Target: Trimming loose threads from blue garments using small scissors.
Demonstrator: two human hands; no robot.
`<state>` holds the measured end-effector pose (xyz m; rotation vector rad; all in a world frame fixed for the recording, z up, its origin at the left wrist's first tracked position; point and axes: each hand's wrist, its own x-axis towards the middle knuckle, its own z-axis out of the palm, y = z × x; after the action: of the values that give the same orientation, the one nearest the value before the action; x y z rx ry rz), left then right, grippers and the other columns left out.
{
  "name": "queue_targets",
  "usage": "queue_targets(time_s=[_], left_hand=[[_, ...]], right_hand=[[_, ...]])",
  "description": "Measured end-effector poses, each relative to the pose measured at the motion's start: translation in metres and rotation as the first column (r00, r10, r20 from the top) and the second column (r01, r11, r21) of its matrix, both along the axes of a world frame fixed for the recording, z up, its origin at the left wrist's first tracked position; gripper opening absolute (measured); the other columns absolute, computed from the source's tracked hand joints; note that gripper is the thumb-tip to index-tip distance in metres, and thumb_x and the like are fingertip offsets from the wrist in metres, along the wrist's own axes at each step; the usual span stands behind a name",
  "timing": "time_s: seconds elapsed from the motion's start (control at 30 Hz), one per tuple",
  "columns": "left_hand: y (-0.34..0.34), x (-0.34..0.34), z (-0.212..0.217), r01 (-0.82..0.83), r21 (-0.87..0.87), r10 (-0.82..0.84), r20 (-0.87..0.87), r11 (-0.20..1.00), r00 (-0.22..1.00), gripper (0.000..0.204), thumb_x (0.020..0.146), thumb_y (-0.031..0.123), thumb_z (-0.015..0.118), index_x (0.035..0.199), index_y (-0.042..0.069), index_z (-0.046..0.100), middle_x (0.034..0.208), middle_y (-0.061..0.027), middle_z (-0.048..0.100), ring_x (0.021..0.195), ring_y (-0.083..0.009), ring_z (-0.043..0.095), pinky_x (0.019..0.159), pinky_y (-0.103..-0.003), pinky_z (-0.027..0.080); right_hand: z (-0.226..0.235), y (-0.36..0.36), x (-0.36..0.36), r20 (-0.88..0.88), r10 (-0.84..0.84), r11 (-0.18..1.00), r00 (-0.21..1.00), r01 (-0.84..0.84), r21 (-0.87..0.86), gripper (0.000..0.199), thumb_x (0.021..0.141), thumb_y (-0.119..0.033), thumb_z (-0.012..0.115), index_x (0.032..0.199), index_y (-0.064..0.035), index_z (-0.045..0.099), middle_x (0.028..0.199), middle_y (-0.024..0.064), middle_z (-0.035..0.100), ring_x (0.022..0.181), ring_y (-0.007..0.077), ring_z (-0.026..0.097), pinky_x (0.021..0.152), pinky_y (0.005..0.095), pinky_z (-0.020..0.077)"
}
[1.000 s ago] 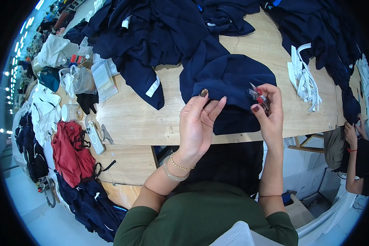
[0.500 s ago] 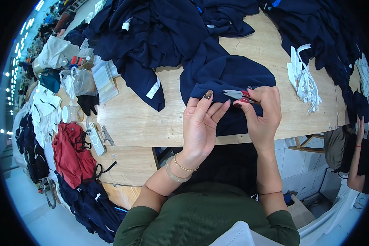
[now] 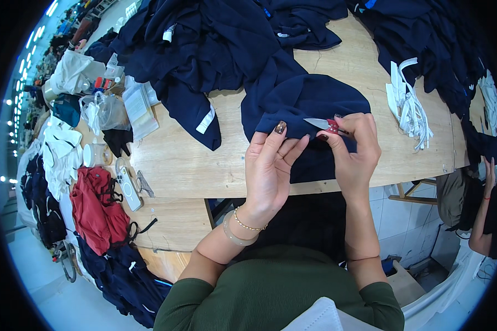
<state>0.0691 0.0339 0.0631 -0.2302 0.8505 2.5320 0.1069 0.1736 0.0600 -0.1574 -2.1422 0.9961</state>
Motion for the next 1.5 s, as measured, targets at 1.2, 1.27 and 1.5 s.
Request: queue_targets(time_s=[1.2, 1.27, 1.5], left_hand=[[-0.033, -0.020, -0.016, 0.102, -0.320, -0.142, -0.102, 0.942, 0.985, 0.020, 0.097, 0.011, 0.045, 0.113, -0.002, 0.049, 0.114, -0.0178, 0.062, 0.106, -0.0249, 0.062, 0.097, -0.036, 0.050], [-0.039, -0.025, -0.031, -0.069, -0.682, -0.227, -0.333, 0.728, 0.915, 0.027, 0.089, 0.002, 0.060, 0.114, -0.003, 0.050, 0.115, -0.0141, 0.059, 0.101, -0.0241, 0.059, 0.092, -0.033, 0.047], [-0.008, -0.044, -0.041, -0.709, -0.581, -0.448, -0.798, 0.400, 0.402, 0.044, 0.075, 0.003, 0.074, 0.115, 0.002, 0.056, 0.122, -0.0142, 0.052, 0.112, -0.0297, 0.051, 0.094, -0.035, 0.042]], right_hand=[[-0.018, 0.016, -0.009, 0.135, 0.248, 0.953, 0.959, -0.217, -0.211, 0.019, 0.077, 0.008, 0.060, 0.095, 0.0037, 0.061, 0.092, 0.0087, 0.056, 0.075, 0.0164, 0.056, 0.063, 0.0231, 0.0431], [-0.018, 0.022, -0.013, 0.186, 0.306, 0.860, 0.934, -0.187, -0.475, 0.010, 0.085, 0.000, 0.062, 0.094, 0.0031, 0.061, 0.077, 0.0007, 0.053, 0.070, 0.0071, 0.048, 0.061, 0.0201, 0.0378], [-0.002, 0.031, -0.014, 0.230, 0.479, 0.672, 0.847, -0.185, -0.717, 0.015, 0.086, -0.014, 0.069, 0.090, -0.0012, 0.062, 0.073, -0.0043, 0.048, 0.070, 0.0041, 0.041, 0.065, 0.0181, 0.0349]])
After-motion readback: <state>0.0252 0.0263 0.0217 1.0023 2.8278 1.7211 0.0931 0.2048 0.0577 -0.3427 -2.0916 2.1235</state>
